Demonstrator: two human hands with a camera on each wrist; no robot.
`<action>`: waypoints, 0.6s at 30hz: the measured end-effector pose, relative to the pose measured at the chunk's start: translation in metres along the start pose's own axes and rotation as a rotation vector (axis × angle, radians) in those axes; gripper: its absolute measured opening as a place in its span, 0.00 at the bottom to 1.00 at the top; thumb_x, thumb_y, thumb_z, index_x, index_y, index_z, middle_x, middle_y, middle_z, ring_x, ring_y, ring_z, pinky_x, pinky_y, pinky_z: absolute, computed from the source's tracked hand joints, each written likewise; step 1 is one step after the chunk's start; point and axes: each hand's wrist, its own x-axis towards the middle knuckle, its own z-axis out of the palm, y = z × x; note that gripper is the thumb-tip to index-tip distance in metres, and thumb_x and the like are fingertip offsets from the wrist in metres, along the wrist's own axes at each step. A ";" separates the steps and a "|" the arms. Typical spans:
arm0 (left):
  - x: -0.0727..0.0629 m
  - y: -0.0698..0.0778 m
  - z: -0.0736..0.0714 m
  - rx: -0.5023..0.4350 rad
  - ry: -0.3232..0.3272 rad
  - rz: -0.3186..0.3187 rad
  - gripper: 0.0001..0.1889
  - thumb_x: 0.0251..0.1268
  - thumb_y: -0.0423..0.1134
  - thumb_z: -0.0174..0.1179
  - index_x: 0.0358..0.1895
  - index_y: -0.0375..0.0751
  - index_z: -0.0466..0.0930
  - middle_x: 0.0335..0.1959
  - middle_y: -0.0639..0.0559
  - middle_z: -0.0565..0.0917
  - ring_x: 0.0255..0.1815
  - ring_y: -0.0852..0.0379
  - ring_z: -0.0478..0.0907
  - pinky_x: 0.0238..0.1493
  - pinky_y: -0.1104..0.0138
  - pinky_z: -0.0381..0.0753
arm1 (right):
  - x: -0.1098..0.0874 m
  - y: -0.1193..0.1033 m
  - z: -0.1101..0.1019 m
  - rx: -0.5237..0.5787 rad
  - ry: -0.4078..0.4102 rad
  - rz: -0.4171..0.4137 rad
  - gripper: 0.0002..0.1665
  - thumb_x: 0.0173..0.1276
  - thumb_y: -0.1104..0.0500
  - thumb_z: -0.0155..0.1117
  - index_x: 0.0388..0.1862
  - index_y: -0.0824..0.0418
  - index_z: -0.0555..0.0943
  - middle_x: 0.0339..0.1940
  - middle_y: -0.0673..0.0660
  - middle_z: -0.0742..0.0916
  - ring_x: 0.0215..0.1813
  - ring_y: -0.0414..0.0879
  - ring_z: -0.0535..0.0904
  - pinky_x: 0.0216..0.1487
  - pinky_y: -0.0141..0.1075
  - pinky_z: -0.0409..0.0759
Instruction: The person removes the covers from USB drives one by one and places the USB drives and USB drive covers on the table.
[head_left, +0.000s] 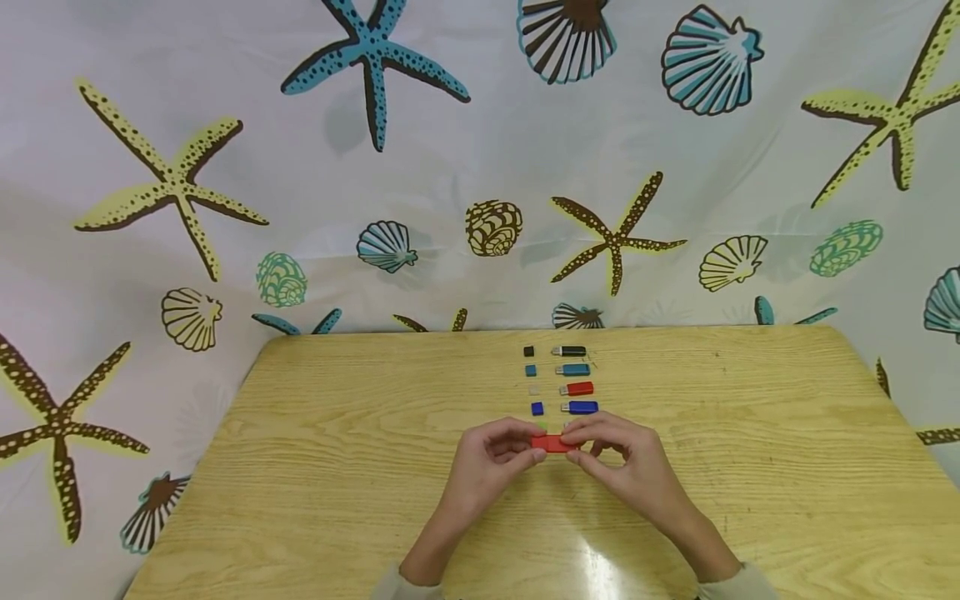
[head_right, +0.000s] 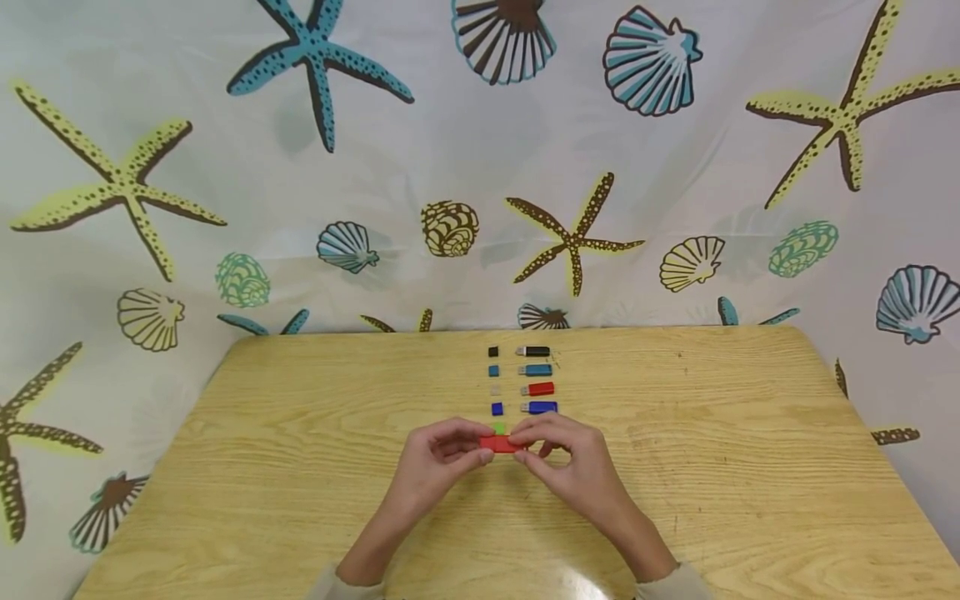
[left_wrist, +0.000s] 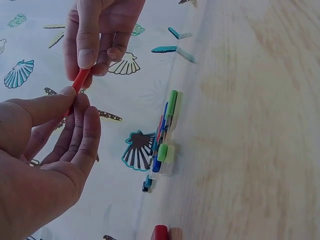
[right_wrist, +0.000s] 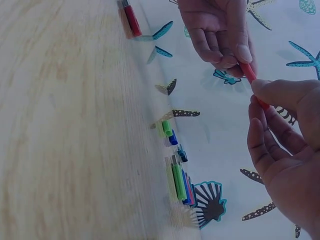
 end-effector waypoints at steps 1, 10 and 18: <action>0.000 0.000 0.000 0.003 0.001 0.000 0.09 0.64 0.27 0.70 0.47 0.32 0.88 0.43 0.39 0.87 0.37 0.55 0.86 0.39 0.68 0.87 | 0.000 0.000 0.000 -0.001 0.000 -0.003 0.12 0.65 0.69 0.74 0.45 0.56 0.90 0.48 0.50 0.89 0.44 0.44 0.84 0.38 0.35 0.84; 0.000 0.002 -0.001 0.006 0.002 0.004 0.09 0.65 0.28 0.70 0.47 0.32 0.89 0.42 0.40 0.88 0.37 0.54 0.87 0.41 0.67 0.87 | 0.000 -0.002 -0.002 -0.012 -0.001 -0.003 0.12 0.65 0.70 0.74 0.44 0.57 0.90 0.47 0.50 0.89 0.43 0.44 0.84 0.38 0.35 0.84; -0.001 0.003 -0.001 -0.011 -0.002 0.009 0.09 0.65 0.28 0.70 0.47 0.32 0.88 0.42 0.39 0.88 0.37 0.55 0.87 0.41 0.66 0.87 | 0.001 -0.002 -0.003 -0.008 -0.001 -0.021 0.12 0.66 0.69 0.73 0.45 0.56 0.90 0.47 0.50 0.89 0.43 0.45 0.84 0.38 0.34 0.84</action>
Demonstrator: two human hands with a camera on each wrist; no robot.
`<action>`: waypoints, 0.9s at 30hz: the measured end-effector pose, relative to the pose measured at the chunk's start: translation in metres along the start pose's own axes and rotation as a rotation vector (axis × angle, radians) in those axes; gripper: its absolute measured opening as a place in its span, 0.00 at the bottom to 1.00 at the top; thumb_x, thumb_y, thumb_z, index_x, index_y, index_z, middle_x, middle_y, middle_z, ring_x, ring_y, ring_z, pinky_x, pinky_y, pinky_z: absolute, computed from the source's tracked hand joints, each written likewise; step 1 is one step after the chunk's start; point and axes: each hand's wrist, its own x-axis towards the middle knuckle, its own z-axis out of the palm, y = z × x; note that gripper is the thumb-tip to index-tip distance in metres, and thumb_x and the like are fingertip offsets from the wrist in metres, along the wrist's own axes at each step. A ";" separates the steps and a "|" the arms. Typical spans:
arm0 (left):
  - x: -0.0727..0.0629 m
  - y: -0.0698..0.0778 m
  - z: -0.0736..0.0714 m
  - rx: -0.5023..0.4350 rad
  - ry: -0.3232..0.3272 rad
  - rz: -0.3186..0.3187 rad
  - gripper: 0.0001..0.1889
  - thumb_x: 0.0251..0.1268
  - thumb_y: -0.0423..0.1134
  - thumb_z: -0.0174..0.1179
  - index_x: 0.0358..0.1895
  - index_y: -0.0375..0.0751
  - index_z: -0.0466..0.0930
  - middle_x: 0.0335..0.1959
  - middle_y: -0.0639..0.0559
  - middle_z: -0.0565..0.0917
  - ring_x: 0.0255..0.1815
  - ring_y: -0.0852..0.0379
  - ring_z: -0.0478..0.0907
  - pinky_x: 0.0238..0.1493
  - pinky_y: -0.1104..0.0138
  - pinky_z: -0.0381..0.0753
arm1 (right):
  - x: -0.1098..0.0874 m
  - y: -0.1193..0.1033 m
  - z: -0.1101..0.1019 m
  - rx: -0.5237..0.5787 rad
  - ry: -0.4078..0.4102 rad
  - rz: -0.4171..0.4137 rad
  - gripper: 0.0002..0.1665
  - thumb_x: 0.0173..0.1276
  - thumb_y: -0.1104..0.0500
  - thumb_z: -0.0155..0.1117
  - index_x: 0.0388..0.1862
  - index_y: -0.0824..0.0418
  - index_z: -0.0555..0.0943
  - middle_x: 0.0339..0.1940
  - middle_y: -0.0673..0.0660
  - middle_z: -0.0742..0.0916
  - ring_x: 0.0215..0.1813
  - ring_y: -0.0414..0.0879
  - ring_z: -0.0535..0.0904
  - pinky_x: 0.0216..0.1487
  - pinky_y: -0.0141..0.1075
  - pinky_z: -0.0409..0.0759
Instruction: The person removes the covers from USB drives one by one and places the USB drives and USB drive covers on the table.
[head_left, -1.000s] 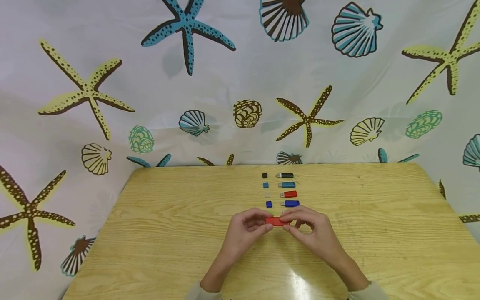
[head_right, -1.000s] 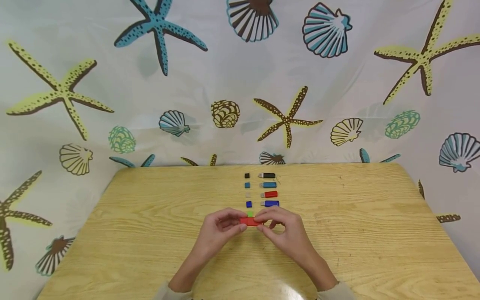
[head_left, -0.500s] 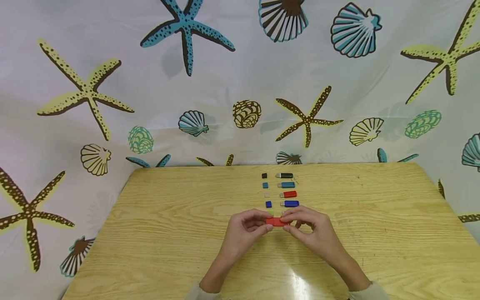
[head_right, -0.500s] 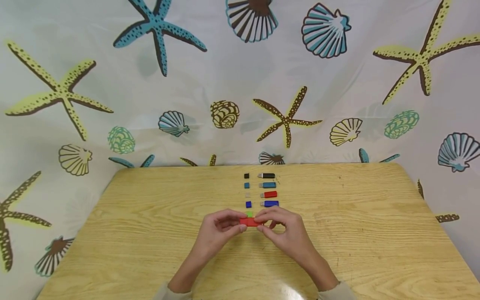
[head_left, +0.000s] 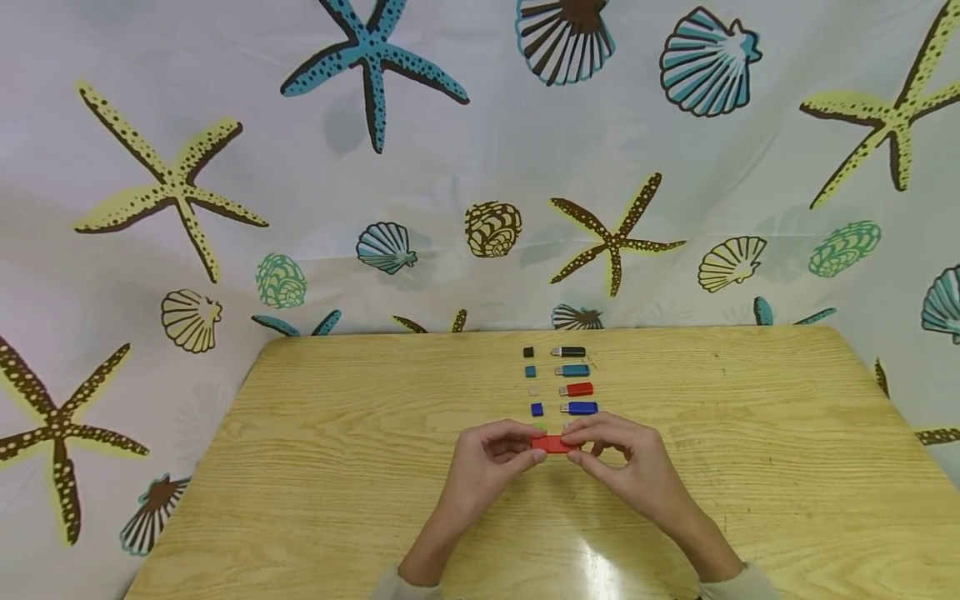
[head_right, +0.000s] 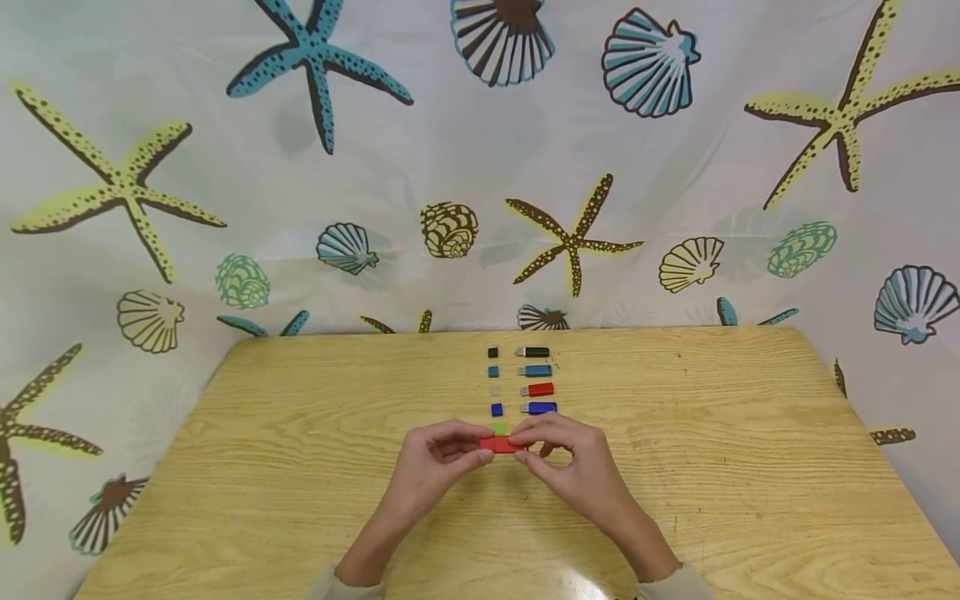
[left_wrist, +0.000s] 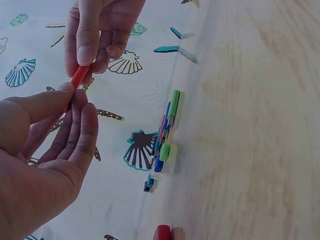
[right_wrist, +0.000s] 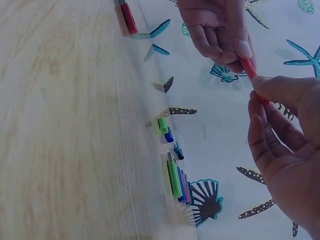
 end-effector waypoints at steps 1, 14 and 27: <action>0.000 0.000 0.000 -0.003 -0.001 0.000 0.09 0.65 0.28 0.70 0.48 0.32 0.88 0.42 0.38 0.88 0.37 0.55 0.87 0.41 0.66 0.87 | 0.000 0.000 0.000 0.000 0.000 -0.003 0.12 0.66 0.69 0.73 0.45 0.56 0.90 0.47 0.50 0.89 0.43 0.45 0.84 0.38 0.34 0.84; -0.001 0.002 0.000 -0.005 0.003 -0.004 0.10 0.64 0.28 0.70 0.47 0.31 0.89 0.42 0.38 0.88 0.38 0.54 0.88 0.41 0.65 0.88 | 0.000 -0.002 -0.001 0.022 -0.008 -0.034 0.13 0.64 0.71 0.73 0.45 0.58 0.90 0.48 0.55 0.89 0.43 0.46 0.84 0.39 0.34 0.84; 0.000 0.002 -0.001 -0.011 0.003 -0.011 0.10 0.64 0.29 0.71 0.47 0.31 0.89 0.43 0.39 0.88 0.40 0.51 0.89 0.42 0.63 0.88 | 0.001 -0.006 -0.003 0.036 -0.018 -0.012 0.11 0.65 0.69 0.73 0.43 0.56 0.91 0.47 0.52 0.90 0.43 0.46 0.85 0.39 0.35 0.85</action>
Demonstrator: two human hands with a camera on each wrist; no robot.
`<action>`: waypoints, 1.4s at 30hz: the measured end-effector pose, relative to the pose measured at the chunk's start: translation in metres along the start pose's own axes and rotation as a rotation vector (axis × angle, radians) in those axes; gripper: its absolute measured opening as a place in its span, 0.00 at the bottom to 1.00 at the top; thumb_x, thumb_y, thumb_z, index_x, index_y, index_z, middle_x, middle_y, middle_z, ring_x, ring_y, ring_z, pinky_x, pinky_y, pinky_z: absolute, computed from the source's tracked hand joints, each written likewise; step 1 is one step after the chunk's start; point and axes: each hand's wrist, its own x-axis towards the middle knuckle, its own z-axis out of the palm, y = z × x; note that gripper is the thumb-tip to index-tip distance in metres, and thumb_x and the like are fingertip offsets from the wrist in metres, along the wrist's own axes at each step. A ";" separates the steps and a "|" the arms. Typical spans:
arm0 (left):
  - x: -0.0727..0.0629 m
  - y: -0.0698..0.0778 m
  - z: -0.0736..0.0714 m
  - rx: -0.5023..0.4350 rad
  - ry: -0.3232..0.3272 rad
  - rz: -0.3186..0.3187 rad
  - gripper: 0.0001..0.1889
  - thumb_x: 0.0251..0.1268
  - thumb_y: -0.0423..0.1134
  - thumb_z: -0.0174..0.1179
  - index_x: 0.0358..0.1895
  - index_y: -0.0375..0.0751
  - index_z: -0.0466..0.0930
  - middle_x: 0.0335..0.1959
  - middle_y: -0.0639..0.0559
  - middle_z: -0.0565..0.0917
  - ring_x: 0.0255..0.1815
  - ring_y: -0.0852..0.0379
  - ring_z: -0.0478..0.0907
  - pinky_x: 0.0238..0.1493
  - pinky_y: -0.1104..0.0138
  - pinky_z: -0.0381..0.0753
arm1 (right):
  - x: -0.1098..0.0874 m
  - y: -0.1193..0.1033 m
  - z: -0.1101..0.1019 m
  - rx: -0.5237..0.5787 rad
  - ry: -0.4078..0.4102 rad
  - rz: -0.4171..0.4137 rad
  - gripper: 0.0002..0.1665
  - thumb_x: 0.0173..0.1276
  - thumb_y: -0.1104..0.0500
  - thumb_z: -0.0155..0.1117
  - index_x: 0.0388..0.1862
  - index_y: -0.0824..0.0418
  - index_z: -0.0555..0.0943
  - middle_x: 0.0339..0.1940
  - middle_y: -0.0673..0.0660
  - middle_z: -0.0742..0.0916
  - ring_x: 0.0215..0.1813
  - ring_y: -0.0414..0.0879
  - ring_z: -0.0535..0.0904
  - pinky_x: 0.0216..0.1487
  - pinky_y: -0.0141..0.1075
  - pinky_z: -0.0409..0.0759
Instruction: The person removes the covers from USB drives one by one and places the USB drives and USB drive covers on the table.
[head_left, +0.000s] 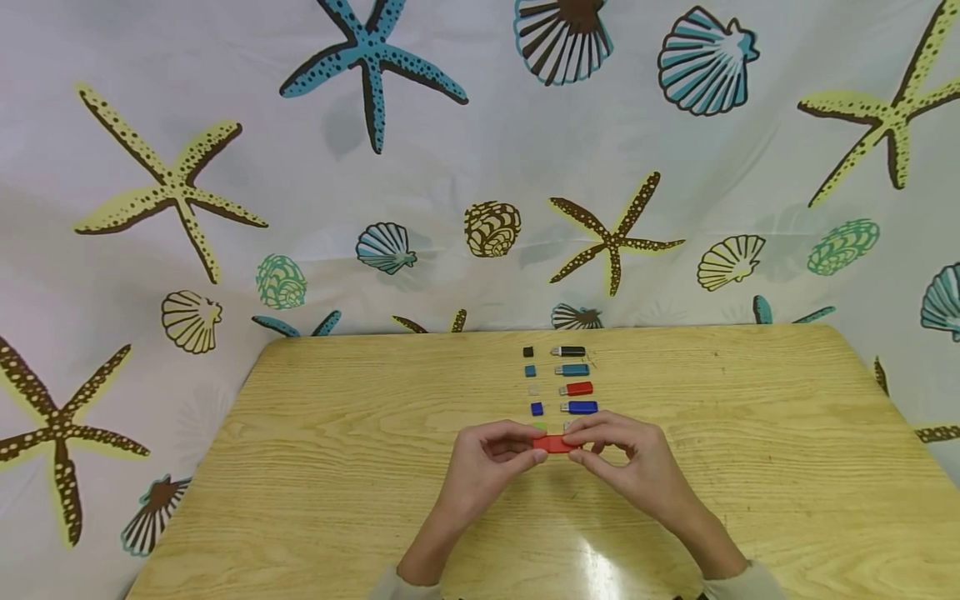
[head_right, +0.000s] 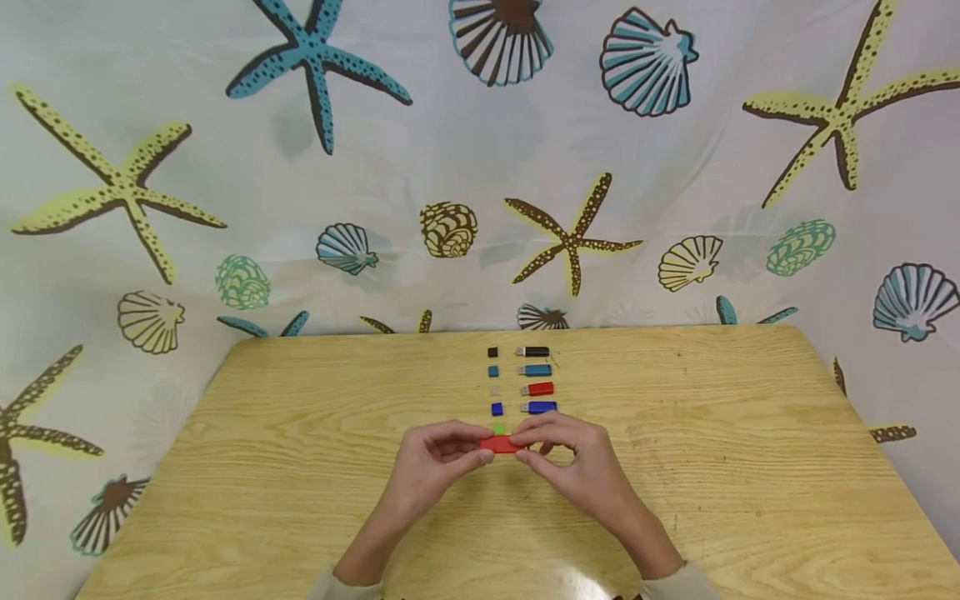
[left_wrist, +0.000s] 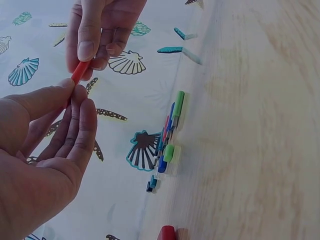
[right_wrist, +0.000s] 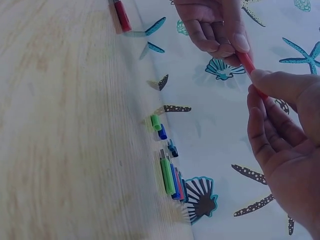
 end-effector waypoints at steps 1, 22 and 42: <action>0.000 0.000 0.000 -0.001 0.000 -0.002 0.10 0.64 0.30 0.71 0.47 0.32 0.89 0.43 0.39 0.88 0.40 0.51 0.89 0.42 0.63 0.88 | 0.000 0.000 0.000 0.006 -0.002 0.004 0.11 0.65 0.69 0.73 0.43 0.56 0.91 0.47 0.52 0.90 0.43 0.46 0.85 0.39 0.35 0.85; -0.003 0.008 -0.025 -0.029 0.121 -0.007 0.09 0.60 0.28 0.73 0.45 0.34 0.91 0.41 0.41 0.90 0.39 0.52 0.89 0.43 0.62 0.88 | -0.003 0.000 -0.029 0.056 0.065 0.047 0.14 0.62 0.78 0.71 0.42 0.64 0.91 0.49 0.61 0.89 0.54 0.44 0.85 0.52 0.34 0.84; 0.003 -0.004 -0.015 0.007 0.040 -0.054 0.12 0.64 0.26 0.69 0.49 0.28 0.88 0.47 0.38 0.88 0.43 0.46 0.89 0.45 0.63 0.87 | -0.007 0.013 -0.034 0.027 0.092 0.085 0.12 0.65 0.74 0.71 0.45 0.64 0.90 0.50 0.60 0.89 0.55 0.41 0.84 0.49 0.32 0.85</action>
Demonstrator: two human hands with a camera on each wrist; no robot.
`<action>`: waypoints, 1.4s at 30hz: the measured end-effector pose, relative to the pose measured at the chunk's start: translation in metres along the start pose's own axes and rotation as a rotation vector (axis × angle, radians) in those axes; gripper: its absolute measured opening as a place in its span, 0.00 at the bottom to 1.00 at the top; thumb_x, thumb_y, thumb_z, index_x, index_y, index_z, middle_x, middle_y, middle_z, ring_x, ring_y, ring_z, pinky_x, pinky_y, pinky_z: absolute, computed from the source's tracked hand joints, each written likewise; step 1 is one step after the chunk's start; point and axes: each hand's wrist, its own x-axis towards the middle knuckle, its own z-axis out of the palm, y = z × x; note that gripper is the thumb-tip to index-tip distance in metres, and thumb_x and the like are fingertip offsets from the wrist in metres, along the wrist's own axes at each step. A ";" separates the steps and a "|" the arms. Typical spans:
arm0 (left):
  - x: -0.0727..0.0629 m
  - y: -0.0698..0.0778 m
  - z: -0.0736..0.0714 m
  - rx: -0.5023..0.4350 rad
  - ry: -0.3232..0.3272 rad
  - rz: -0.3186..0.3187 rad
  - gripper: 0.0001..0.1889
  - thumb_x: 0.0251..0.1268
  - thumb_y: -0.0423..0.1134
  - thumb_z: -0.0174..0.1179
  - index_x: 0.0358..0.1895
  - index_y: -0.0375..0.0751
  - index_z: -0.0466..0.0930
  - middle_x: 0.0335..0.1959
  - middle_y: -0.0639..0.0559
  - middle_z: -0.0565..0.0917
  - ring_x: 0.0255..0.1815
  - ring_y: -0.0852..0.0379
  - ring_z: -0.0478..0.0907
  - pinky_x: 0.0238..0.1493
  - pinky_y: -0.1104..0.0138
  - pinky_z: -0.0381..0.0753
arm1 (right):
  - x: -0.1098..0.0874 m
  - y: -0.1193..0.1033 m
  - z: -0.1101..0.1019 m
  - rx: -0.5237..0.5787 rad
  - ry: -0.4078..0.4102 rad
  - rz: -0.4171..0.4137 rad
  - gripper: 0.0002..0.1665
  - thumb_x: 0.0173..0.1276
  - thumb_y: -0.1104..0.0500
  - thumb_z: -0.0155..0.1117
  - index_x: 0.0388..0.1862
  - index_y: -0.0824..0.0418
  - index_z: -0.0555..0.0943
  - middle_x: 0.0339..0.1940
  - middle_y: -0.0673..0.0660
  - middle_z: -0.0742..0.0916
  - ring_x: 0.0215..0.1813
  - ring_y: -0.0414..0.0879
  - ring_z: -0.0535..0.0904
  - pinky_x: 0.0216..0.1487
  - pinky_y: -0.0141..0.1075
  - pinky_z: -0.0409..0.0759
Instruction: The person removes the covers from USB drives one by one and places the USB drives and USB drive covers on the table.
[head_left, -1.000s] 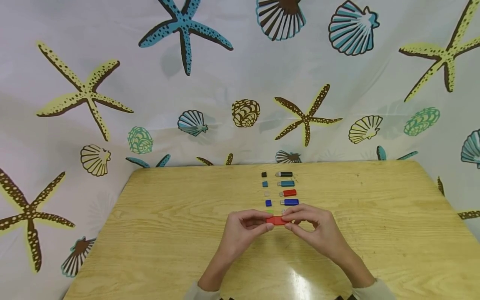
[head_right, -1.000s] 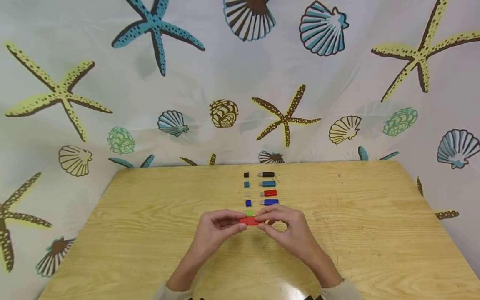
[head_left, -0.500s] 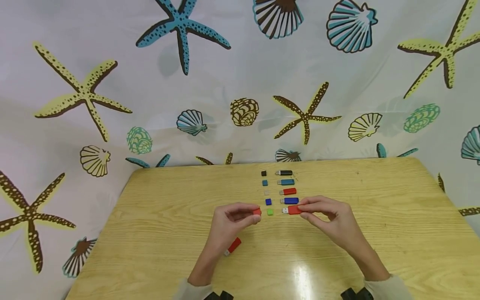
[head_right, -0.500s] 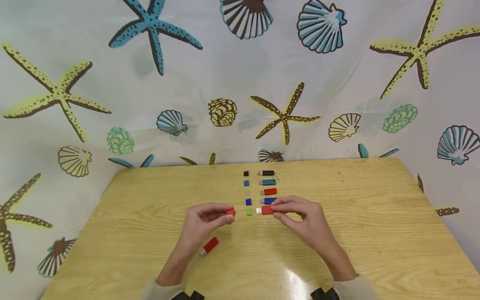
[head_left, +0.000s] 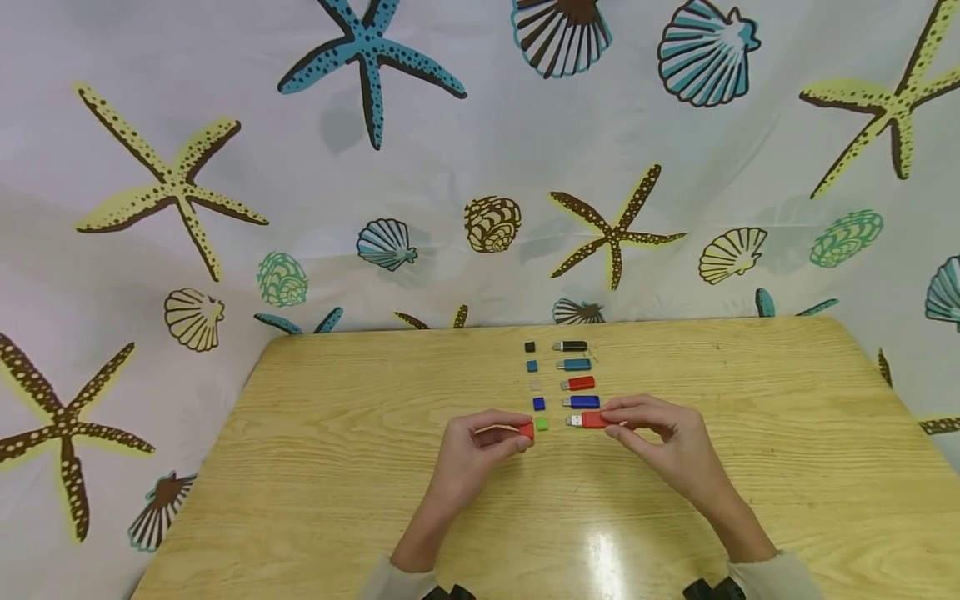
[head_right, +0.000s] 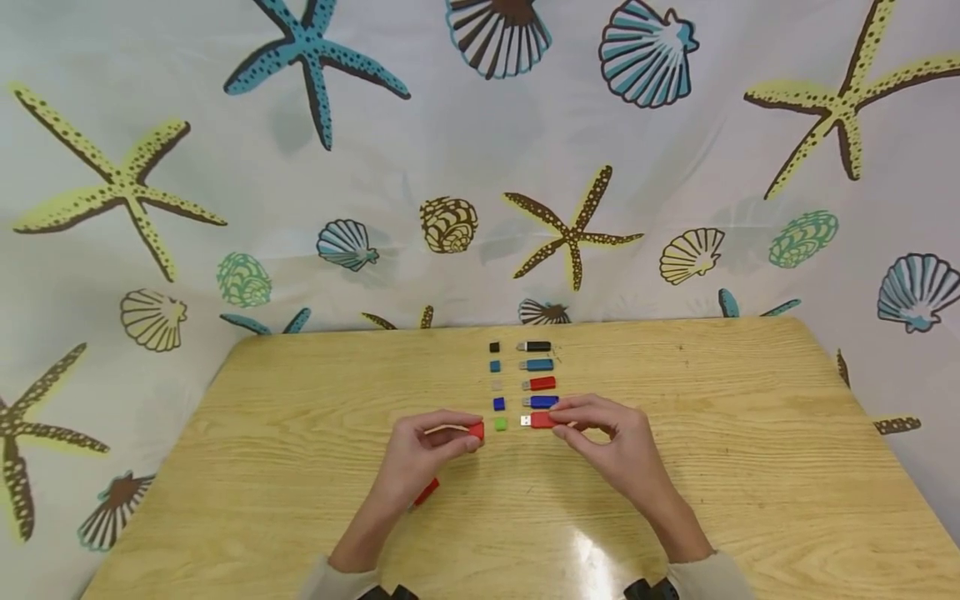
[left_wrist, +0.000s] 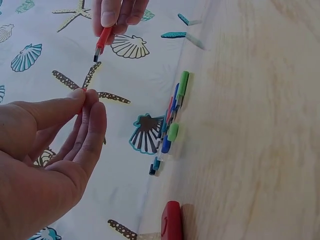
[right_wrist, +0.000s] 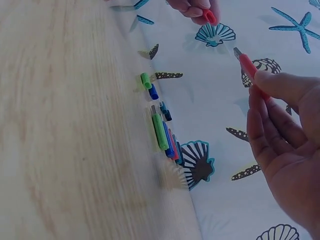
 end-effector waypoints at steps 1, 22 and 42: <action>0.000 -0.001 0.001 0.016 0.004 0.008 0.11 0.64 0.27 0.70 0.49 0.29 0.88 0.46 0.39 0.88 0.42 0.46 0.89 0.45 0.64 0.87 | -0.001 0.000 0.001 -0.010 0.004 0.006 0.12 0.65 0.74 0.71 0.45 0.63 0.90 0.50 0.60 0.89 0.54 0.41 0.84 0.46 0.30 0.85; 0.005 -0.019 0.013 0.115 -0.002 -0.059 0.07 0.64 0.26 0.70 0.44 0.33 0.90 0.44 0.41 0.89 0.40 0.50 0.90 0.43 0.59 0.88 | -0.004 0.018 0.016 -0.089 0.005 0.116 0.07 0.66 0.66 0.74 0.42 0.60 0.91 0.46 0.55 0.91 0.42 0.42 0.86 0.37 0.35 0.86; 0.022 -0.029 0.019 0.369 -0.055 -0.076 0.06 0.59 0.26 0.73 0.38 0.37 0.91 0.35 0.49 0.89 0.31 0.58 0.85 0.34 0.69 0.84 | -0.005 0.034 0.018 -0.216 -0.055 0.367 0.07 0.64 0.64 0.76 0.41 0.56 0.92 0.46 0.55 0.91 0.44 0.46 0.88 0.41 0.33 0.85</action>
